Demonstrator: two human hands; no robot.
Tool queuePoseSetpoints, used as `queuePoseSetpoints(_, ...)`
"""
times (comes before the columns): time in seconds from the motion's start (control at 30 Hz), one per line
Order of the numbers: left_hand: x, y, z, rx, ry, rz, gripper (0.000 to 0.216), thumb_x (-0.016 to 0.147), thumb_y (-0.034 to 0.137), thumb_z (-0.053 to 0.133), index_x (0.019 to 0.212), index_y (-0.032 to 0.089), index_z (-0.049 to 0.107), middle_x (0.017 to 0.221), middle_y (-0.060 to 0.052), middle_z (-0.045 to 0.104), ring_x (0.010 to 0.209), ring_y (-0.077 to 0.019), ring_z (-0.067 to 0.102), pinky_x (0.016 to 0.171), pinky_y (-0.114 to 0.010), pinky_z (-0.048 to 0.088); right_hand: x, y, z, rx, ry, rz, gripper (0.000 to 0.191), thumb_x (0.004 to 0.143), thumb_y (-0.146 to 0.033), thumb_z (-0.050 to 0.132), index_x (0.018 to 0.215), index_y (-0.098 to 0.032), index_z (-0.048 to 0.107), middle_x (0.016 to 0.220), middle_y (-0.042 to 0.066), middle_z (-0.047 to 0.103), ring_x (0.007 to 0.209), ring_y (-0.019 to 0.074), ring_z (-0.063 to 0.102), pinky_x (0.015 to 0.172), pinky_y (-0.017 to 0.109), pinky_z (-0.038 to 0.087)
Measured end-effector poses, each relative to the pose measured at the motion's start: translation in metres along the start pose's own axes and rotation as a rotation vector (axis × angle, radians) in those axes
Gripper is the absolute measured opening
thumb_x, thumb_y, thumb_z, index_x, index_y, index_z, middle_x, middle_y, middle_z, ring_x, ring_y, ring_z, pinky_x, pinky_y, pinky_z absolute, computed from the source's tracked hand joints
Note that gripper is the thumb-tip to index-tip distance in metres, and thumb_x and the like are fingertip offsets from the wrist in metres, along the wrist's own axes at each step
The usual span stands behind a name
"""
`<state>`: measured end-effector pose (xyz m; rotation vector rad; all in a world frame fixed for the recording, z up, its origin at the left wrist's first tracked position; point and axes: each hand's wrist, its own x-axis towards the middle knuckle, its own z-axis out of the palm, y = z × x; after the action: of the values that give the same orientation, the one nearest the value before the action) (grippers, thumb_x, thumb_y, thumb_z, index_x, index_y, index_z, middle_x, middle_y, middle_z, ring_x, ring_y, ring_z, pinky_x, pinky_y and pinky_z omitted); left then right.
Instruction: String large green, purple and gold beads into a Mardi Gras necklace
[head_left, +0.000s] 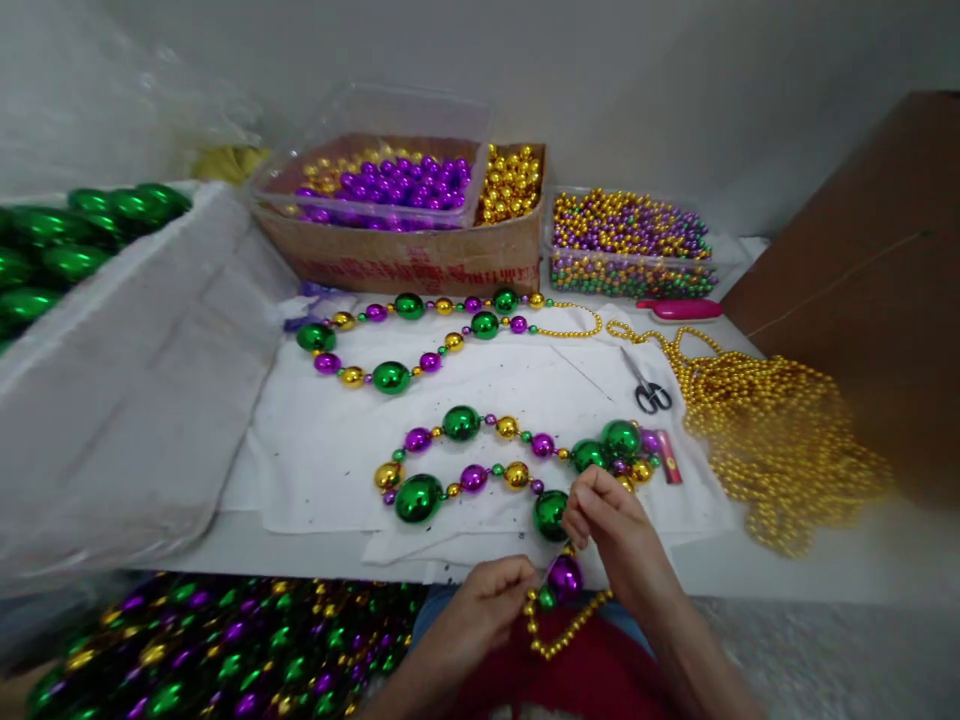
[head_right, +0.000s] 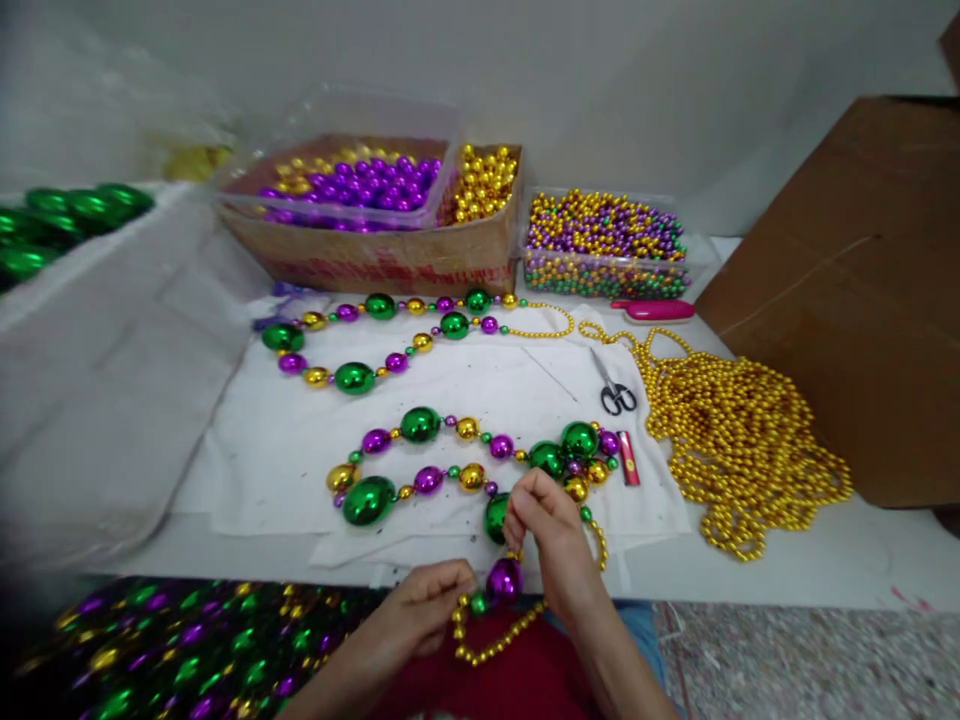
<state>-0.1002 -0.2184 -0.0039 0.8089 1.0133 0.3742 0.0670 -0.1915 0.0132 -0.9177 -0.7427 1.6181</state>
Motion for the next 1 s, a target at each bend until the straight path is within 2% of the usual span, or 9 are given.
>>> queuePoseSetpoints(0.13, -0.01, 0.004, -0.002, 0.096, -0.089, 0.009, 0.041, 0.075, 0.056, 0.055, 0.068, 0.017, 0.047, 0.056, 0.006, 0.038, 0.051, -0.0077, 0.029, 0.049, -0.021, 0.021, -0.015, -0.001, -0.013, -0.116, -0.015, 0.031, 0.026, 0.09, -0.035, 0.054, 0.072, -0.018, 0.045, 0.058, -0.005, 0.042, 0.052, 0.0097, 0.042, 0.053, 0.023, 0.031)
queuePoseSetpoints(0.23, -0.022, 0.013, -0.002, 0.352, -0.118, 0.131, 0.022, 0.083, 0.036, 0.049, 0.072, 0.016, 0.052, 0.071, 0.002, 0.049, 0.067, -0.0115, 0.044, 0.061, -0.021, 0.032, -0.034, -0.009, -0.019, -0.162, -0.018, 0.086, 0.027, 0.091, -0.036, 0.051, 0.073, -0.018, 0.045, 0.059, -0.005, 0.042, 0.054, 0.0099, 0.044, 0.054, 0.023, 0.03)
queuePoseSetpoints(0.3, -0.027, 0.02, -0.001, 0.517, -0.16, 0.235, 0.015, 0.082, 0.025, 0.047, 0.07, 0.017, 0.05, 0.076, 0.001, 0.053, 0.073, -0.0126, 0.048, 0.067, -0.021, 0.034, -0.043, -0.014, -0.02, -0.235, -0.036, 0.123, 0.027, 0.093, -0.038, 0.048, 0.074, -0.018, 0.044, 0.06, -0.004, 0.043, 0.055, 0.0104, 0.043, 0.054, 0.024, 0.03)
queuePoseSetpoints(0.4, -0.03, 0.028, 0.0, 0.718, -0.16, 0.336, 0.014, 0.081, 0.017, 0.045, 0.067, 0.018, 0.046, 0.073, 0.002, 0.052, 0.072, -0.0125, 0.048, 0.067, -0.021, 0.033, -0.051, -0.017, -0.014, -0.457, -0.079, 0.157, 0.029, 0.094, -0.04, 0.044, 0.075, -0.019, 0.044, 0.064, -0.004, 0.042, 0.06, 0.0115, 0.042, 0.058, 0.024, 0.032)
queuePoseSetpoints(0.53, -0.033, 0.034, 0.003, 0.865, -0.117, 0.336, 0.013, 0.081, 0.014, 0.044, 0.069, 0.018, 0.047, 0.074, 0.002, 0.054, 0.074, -0.0132, 0.05, 0.068, -0.022, 0.033, -0.051, -0.007, -0.004, -0.839, -0.145, 0.088, 0.024, 0.095, -0.032, 0.04, 0.076, -0.019, 0.043, 0.075, -0.001, 0.046, 0.073, 0.0136, 0.045, 0.065, 0.024, 0.033)
queuePoseSetpoints(0.6, -0.035, 0.036, 0.005, 0.876, -0.109, 0.315, 0.013, 0.082, 0.015, 0.043, 0.072, 0.018, 0.049, 0.078, 0.001, 0.057, 0.078, -0.0143, 0.052, 0.072, -0.022, 0.035, -0.051, -0.002, -0.001, -1.005, -0.228, 0.059, 0.021, 0.095, -0.025, 0.039, 0.076, -0.019, 0.043, 0.081, 0.0, 0.05, 0.076, 0.014, 0.048, 0.066, 0.024, 0.033)
queuePoseSetpoints(0.7, -0.037, 0.039, 0.005, 0.864, -0.144, 0.275, 0.013, 0.081, 0.014, 0.043, 0.072, 0.018, 0.051, 0.081, 0.001, 0.058, 0.081, -0.0143, 0.053, 0.073, -0.022, 0.036, -0.052, -0.008, -0.001, -1.201, -0.381, 0.065, 0.022, 0.093, -0.019, 0.039, 0.071, -0.019, 0.045, 0.076, 0.0, 0.053, 0.069, 0.0125, 0.048, 0.061, 0.023, 0.031)
queuePoseSetpoints(0.8, -0.038, 0.05, -0.001, 0.868, -0.176, 0.248, 0.014, 0.082, 0.013, 0.044, 0.074, 0.018, 0.053, 0.079, 0.003, 0.058, 0.078, -0.0125, 0.053, 0.07, -0.021, 0.036, -0.046, -0.031, 0.002, -1.332, -0.485, 0.037, 0.022, 0.091, -0.017, 0.042, 0.07, -0.018, 0.05, 0.071, 0.0, 0.055, 0.067, 0.012, 0.049, 0.059, 0.023, 0.03)
queuePoseSetpoints(1.0, -0.045, 0.086, -0.009, 0.944, -0.147, 0.364, 0.015, 0.085, 0.015, 0.046, 0.08, 0.019, 0.06, 0.079, 0.003, 0.059, 0.079, -0.0113, 0.053, 0.072, -0.022, 0.035, -0.018, -0.08, 0.021, -1.372, -0.766, -0.031, 0.015, 0.085, -0.02, 0.055, 0.073, -0.017, 0.062, 0.06, -0.003, 0.053, 0.057, 0.0089, 0.044, 0.054, 0.022, 0.026)
